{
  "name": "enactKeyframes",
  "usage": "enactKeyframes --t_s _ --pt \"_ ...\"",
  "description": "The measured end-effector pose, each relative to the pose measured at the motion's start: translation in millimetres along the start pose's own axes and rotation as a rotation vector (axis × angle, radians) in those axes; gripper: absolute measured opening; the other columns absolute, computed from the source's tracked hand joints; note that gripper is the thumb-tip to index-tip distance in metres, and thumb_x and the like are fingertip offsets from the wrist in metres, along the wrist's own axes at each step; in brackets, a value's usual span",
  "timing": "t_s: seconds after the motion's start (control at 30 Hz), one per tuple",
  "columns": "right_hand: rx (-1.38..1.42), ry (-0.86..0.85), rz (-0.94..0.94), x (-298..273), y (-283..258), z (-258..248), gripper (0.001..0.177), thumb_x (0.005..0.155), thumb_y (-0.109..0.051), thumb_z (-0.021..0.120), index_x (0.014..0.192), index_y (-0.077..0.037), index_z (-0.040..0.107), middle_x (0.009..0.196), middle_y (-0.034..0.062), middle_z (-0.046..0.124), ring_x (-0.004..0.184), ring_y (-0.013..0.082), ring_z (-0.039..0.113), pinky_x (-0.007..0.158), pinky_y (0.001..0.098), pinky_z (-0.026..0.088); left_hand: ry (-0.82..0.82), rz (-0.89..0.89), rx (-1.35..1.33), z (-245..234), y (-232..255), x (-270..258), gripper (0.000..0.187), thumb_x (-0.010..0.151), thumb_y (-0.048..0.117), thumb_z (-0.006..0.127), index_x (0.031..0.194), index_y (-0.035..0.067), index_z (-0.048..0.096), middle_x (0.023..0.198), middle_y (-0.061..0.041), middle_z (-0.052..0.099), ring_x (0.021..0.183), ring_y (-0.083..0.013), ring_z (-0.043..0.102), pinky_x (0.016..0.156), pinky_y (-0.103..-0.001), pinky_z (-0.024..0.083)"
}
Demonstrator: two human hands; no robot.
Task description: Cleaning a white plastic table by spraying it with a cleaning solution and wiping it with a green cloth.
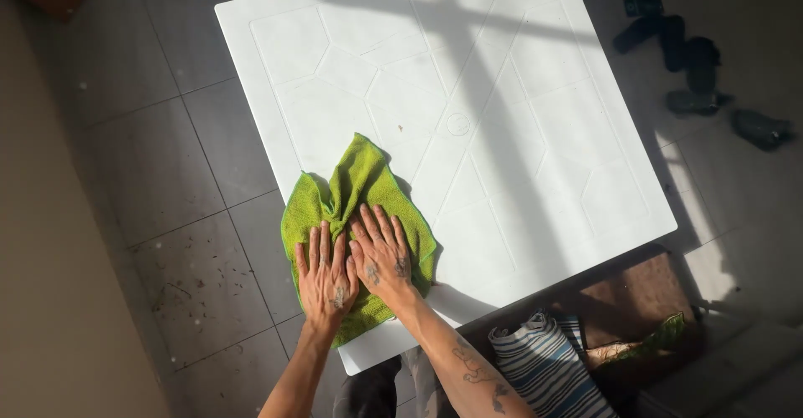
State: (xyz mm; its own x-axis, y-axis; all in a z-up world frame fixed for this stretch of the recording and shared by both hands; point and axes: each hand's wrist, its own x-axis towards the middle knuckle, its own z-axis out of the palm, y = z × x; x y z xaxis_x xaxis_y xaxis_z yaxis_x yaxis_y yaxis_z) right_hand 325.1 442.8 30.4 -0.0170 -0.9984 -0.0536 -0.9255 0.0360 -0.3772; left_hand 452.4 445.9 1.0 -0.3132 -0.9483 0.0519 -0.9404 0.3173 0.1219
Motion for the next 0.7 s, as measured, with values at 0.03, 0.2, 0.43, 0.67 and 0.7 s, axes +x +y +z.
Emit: enactKeyframes --t_s 0.03,0.2,0.43,0.67,0.7 --pt "0.001 0.003 0.019 -14.6 3.1 -5.6 0.047 0.099 -0.036 0.032 0.140 -0.019 0.045 0.156 0.0035 0.024 0.144 0.0244 0.017 0.115 0.0482 0.011 -0.006 0.018 -0.002 -4.4 7.0 -13.2 0.049 0.093 0.038 0.031 0.139 0.026 0.044 0.158 -0.005 0.024 0.145 -0.0259 0.019 0.119 -0.048 0.006" --pt "0.042 0.107 -0.056 -58.3 12.1 -26.6 0.048 0.102 -0.031 0.027 0.148 -0.019 0.032 0.154 0.0029 0.029 0.143 0.0237 0.022 0.116 0.0484 0.006 0.050 0.103 -0.100 -21.7 24.2 -42.6 0.062 0.091 0.043 0.032 0.149 0.024 0.027 0.158 -0.017 0.016 0.147 -0.0389 0.010 0.113 -0.064 0.008" --pt "0.002 0.189 0.160 -93.3 85.9 -59.0 0.049 0.100 -0.035 0.027 0.143 -0.019 0.042 0.150 0.0041 0.036 0.141 0.0248 0.027 0.115 0.0500 0.009 -0.096 0.293 -0.026 -0.3 109.6 -19.3 0.071 0.085 0.056 0.012 0.149 0.027 -0.003 0.156 -0.013 -0.012 0.142 -0.0344 -0.009 0.111 -0.060 -0.012" --pt "-0.158 0.238 0.408 -119.2 247.0 -87.3 0.052 0.097 -0.046 0.036 0.148 -0.032 0.034 0.154 0.0000 0.030 0.143 0.0256 0.020 0.115 0.0503 0.004 -0.228 0.411 -0.257 13.4 273.3 34.0 0.060 0.087 0.047 0.032 0.146 0.036 0.030 0.157 -0.011 0.017 0.144 -0.0323 0.012 0.111 -0.061 0.006" --pt "-0.172 0.237 0.450 -120.5 272.0 -95.4 0.054 0.097 -0.045 0.037 0.149 -0.034 0.031 0.155 -0.0023 0.026 0.144 0.0249 0.018 0.115 0.0502 0.003 -0.358 0.438 -0.281 10.7 299.0 47.3 0.059 0.088 0.045 0.032 0.146 0.036 0.029 0.156 -0.009 0.019 0.144 -0.0312 0.013 0.111 -0.060 0.008"
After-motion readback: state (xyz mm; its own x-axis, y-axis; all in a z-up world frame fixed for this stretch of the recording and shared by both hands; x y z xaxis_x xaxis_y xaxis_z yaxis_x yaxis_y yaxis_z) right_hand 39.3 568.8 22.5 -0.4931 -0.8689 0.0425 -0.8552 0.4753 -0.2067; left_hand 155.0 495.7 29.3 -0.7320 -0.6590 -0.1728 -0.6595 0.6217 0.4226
